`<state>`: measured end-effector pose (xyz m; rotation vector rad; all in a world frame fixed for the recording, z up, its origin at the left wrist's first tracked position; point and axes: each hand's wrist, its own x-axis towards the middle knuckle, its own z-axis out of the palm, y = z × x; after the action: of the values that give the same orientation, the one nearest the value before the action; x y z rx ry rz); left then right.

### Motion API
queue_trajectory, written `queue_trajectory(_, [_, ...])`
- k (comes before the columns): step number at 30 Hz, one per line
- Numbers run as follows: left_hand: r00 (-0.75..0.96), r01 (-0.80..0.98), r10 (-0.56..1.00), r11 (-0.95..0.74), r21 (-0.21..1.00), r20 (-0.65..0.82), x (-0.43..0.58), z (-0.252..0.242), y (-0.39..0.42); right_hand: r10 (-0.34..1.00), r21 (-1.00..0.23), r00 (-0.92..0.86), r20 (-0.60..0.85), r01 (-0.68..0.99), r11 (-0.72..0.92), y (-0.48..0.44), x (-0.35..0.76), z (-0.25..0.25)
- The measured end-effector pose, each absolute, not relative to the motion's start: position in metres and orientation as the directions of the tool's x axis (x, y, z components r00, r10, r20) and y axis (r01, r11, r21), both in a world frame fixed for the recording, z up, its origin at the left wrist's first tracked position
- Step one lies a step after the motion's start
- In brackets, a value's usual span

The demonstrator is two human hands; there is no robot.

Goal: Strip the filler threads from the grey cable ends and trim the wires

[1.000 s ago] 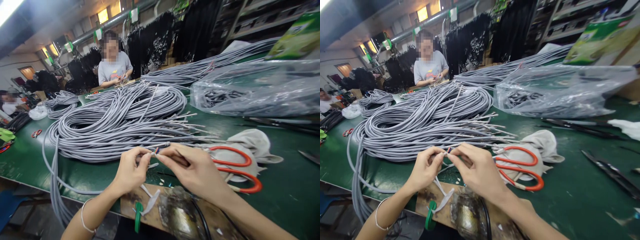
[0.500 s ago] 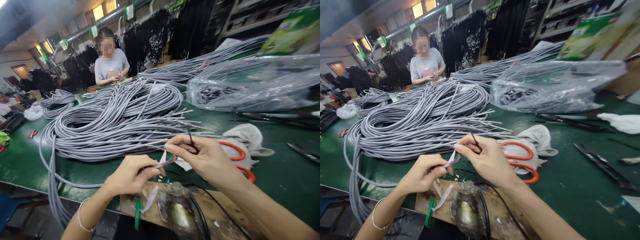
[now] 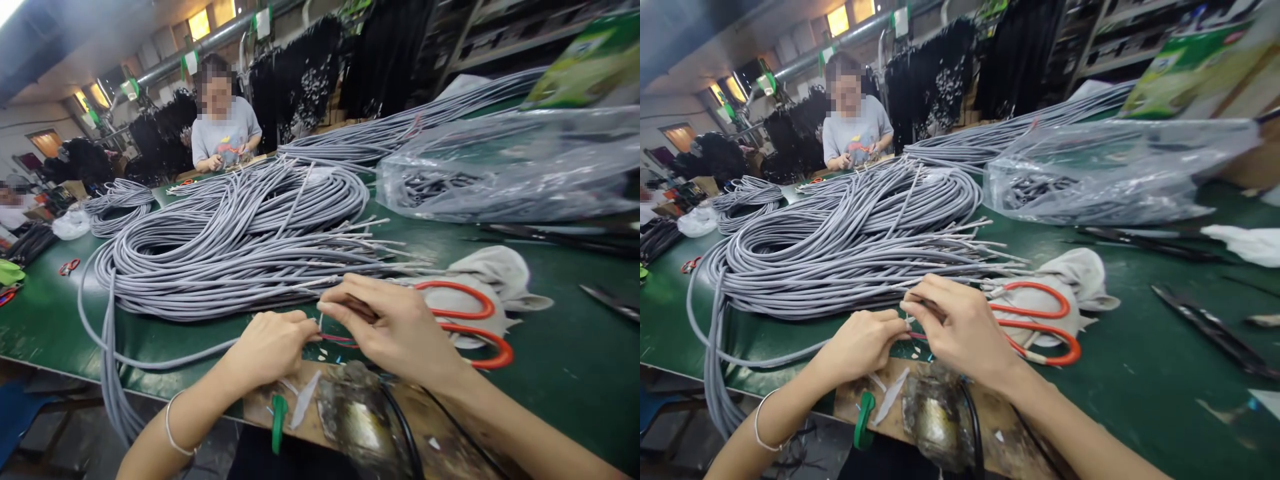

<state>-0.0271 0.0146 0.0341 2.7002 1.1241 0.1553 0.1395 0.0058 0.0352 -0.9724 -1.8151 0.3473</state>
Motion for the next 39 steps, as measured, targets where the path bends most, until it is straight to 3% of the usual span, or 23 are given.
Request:
queue_trajectory(2, [0.74,0.635,0.672,-0.716,0.289,0.039,-0.03,0.036,0.014,0.81,-0.706,-0.082,0.58,0.445,0.55,0.011,0.143,0.036])
queue_trajectory(4, [0.747,0.544,0.644,-0.735,0.404,0.166,-0.032,0.038,0.013,0.871,-0.8,0.013,0.491,0.403,0.444,0.016,0.148,0.037])
queue_trajectory(7, [0.573,0.416,0.733,-0.645,0.641,0.366,-0.034,0.037,0.015,0.884,-0.838,0.066,0.463,0.356,0.413,0.018,0.153,0.039])
queue_trajectory(10, [0.287,0.266,0.925,-0.325,0.907,0.248,-0.033,0.032,0.022,0.752,-0.662,-0.062,0.656,0.433,0.612,0.01,0.148,0.039])
queue_trajectory(12, [0.206,0.195,0.972,-0.157,0.968,0.116,-0.032,0.028,0.029,0.631,-0.495,-0.203,0.748,0.462,0.736,0.002,0.141,0.037])
queue_trajectory(14, [0.196,0.242,0.976,-0.139,0.96,0.091,-0.032,0.025,0.034,0.562,-0.408,-0.282,0.778,0.454,0.792,-0.004,0.138,0.035])
queue_trajectory(16, [0.228,0.351,0.961,-0.229,0.908,0.154,-0.032,0.024,0.035,0.562,-0.417,-0.252,0.788,0.453,0.788,-0.006,0.139,0.035])
queue_trajectory(19, [0.414,0.448,0.877,-0.43,0.784,0.244,-0.033,0.025,0.031,0.67,-0.558,-0.101,0.736,0.469,0.684,0.001,0.145,0.039])
queue_trajectory(22, [0.661,0.445,0.719,-0.606,0.66,0.215,-0.035,0.028,0.024,0.815,-0.731,-0.035,0.578,0.42,0.537,0.012,0.151,0.043])
queue_trajectory(26, [0.731,0.482,0.662,-0.671,0.564,0.162,-0.035,0.034,0.017,0.945,-0.929,-0.079,0.317,0.177,0.326,0.018,0.152,0.042])
queue_trajectory(29, [0.734,0.515,0.672,-0.646,0.564,0.1,-0.034,0.037,0.015,0.957,-0.986,-0.243,0.16,-0.078,0.145,0.019,0.149,0.04])
queue_trajectory(33, [0.804,0.455,0.59,-0.692,0.56,0.077,-0.035,0.039,0.014,0.93,-0.983,-0.364,0.044,-0.182,-0.025,0.022,0.144,0.04])
queue_trajectory(36, [0.83,0.339,0.543,-0.675,0.655,0.131,-0.039,0.042,0.014,0.924,-0.976,-0.381,0.019,-0.209,-0.066,0.024,0.143,0.041])
queue_trajectory(39, [0.76,0.23,0.621,-0.53,0.816,0.189,-0.04,0.044,0.015,0.945,-0.973,-0.324,0.037,-0.225,-0.04,0.022,0.143,0.042])
